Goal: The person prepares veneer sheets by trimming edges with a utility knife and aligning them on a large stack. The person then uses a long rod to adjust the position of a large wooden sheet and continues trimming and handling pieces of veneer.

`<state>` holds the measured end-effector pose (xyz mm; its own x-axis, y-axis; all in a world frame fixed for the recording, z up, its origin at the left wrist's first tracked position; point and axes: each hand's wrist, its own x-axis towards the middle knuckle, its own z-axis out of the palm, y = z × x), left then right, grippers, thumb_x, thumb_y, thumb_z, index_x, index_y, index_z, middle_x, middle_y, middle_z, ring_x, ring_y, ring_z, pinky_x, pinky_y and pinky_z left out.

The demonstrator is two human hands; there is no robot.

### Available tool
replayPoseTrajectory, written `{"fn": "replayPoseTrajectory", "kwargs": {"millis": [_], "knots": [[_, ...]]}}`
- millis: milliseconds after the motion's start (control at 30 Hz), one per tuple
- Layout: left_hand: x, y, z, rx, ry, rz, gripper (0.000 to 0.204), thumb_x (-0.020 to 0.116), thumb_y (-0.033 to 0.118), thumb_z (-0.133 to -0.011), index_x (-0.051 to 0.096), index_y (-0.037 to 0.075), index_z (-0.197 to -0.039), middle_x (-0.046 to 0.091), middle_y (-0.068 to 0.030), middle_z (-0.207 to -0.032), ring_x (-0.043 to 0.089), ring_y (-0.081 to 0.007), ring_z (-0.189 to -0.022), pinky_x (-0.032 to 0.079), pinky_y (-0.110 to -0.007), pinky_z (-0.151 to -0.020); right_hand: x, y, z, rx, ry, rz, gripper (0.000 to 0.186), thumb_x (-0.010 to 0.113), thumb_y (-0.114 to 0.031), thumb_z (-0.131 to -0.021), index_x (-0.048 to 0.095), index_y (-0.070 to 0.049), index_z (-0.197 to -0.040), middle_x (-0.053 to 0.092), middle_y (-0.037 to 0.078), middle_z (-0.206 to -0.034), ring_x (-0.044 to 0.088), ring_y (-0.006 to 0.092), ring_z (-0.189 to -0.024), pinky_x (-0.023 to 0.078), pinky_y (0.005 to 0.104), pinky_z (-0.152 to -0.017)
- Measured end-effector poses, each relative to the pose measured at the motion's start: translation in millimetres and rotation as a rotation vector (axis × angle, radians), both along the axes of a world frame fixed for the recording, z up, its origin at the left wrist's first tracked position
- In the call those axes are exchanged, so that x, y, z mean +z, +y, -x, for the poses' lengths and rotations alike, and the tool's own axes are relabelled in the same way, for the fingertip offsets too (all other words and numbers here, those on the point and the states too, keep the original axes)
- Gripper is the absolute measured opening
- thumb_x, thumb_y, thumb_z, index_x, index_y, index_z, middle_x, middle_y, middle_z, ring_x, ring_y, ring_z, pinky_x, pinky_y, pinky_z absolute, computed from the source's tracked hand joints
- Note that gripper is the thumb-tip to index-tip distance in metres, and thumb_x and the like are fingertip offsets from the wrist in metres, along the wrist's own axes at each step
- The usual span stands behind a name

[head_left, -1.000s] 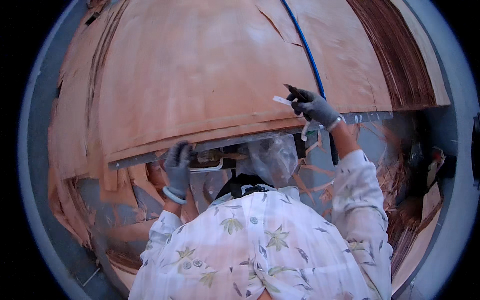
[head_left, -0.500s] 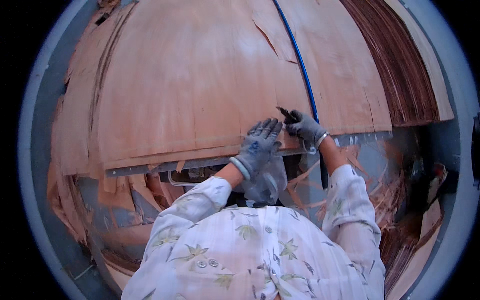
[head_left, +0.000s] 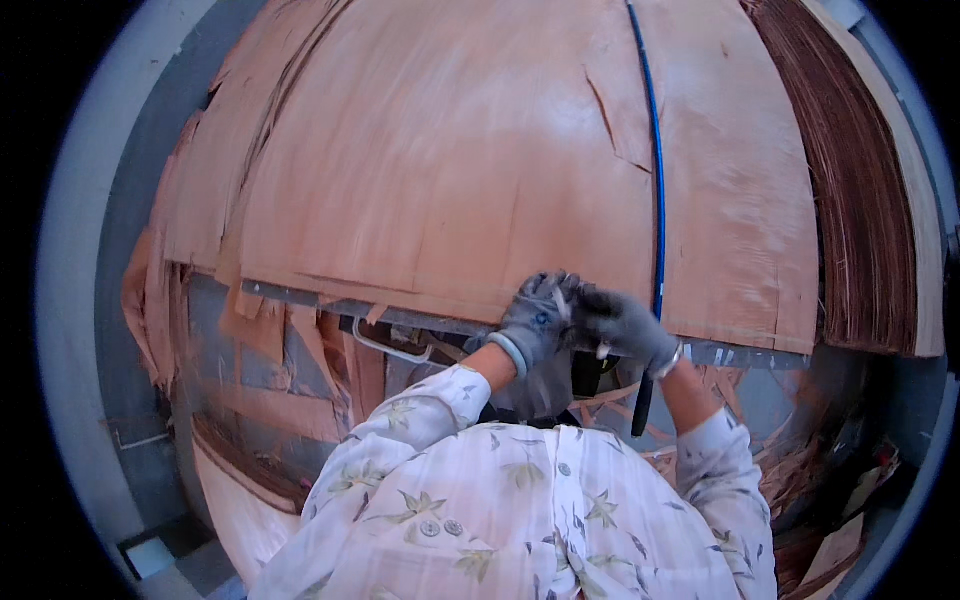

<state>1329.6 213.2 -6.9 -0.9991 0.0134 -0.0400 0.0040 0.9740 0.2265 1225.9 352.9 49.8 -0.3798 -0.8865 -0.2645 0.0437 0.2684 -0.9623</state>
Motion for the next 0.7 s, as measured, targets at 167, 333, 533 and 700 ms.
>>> {"fn": "replayPoseTrajectory", "kwargs": {"millis": [167, 333, 533, 700], "knots": [[11, -23, -34, 0.04, 0.173, -0.258, 0.053, 0.058, 0.026, -0.08, 0.048, 0.006, -0.128, 0.047, -0.0156, -0.131, 0.041, -0.0335, -0.124, 0.028, -0.047, -0.105, 19, -84, 35, -0.007, -0.124, 0.071, 0.042, 0.054, -0.008, -0.087, 0.047, -0.002, -0.128, 0.063, 0.009, -0.103, 0.062, 0.016, -0.074, 0.051, 0.0266, -0.063], [13, -73, -44, 0.218, 0.29, -0.018, 0.055, 0.058, 0.026, -0.083, 0.044, 0.002, -0.131, 0.046, -0.0151, -0.134, 0.04, -0.0336, -0.126, 0.028, -0.046, -0.106, -29, -124, 47, 0.024, -0.083, -0.265, 0.025, 0.057, -0.012, -0.084, 0.052, 0.001, -0.105, 0.063, 0.011, -0.078, 0.063, 0.0153, -0.069, 0.048, 0.029, -0.05], [2, -90, -19, 0.184, 0.188, 0.012, 0.06, 0.061, 0.03, -0.079, 0.044, 0.011, -0.134, 0.046, -0.013, -0.133, 0.042, -0.0295, -0.124, 0.028, -0.044, -0.104, -52, -127, 40, 0.015, 0.272, -0.403, 0.021, 0.063, -0.017, -0.076, 0.059, 0.0, -0.088, 0.064, 0.018, -0.078, 0.065, 0.0294, -0.075, 0.05, 0.0386, -0.062], [8, -92, -5, 0.174, -0.011, -0.021, 0.063, 0.062, 0.033, -0.076, 0.044, 0.013, -0.133, 0.045, -0.0085, -0.134, 0.04, -0.0268, -0.125, 0.029, -0.045, -0.102, -38, -114, 12, 0.047, 0.174, -0.198, 0.029, 0.064, -0.02, -0.068, 0.065, -0.003, -0.092, 0.065, 0.02, -0.09, 0.063, 0.0344, -0.084, 0.05, 0.041, -0.074]]}}
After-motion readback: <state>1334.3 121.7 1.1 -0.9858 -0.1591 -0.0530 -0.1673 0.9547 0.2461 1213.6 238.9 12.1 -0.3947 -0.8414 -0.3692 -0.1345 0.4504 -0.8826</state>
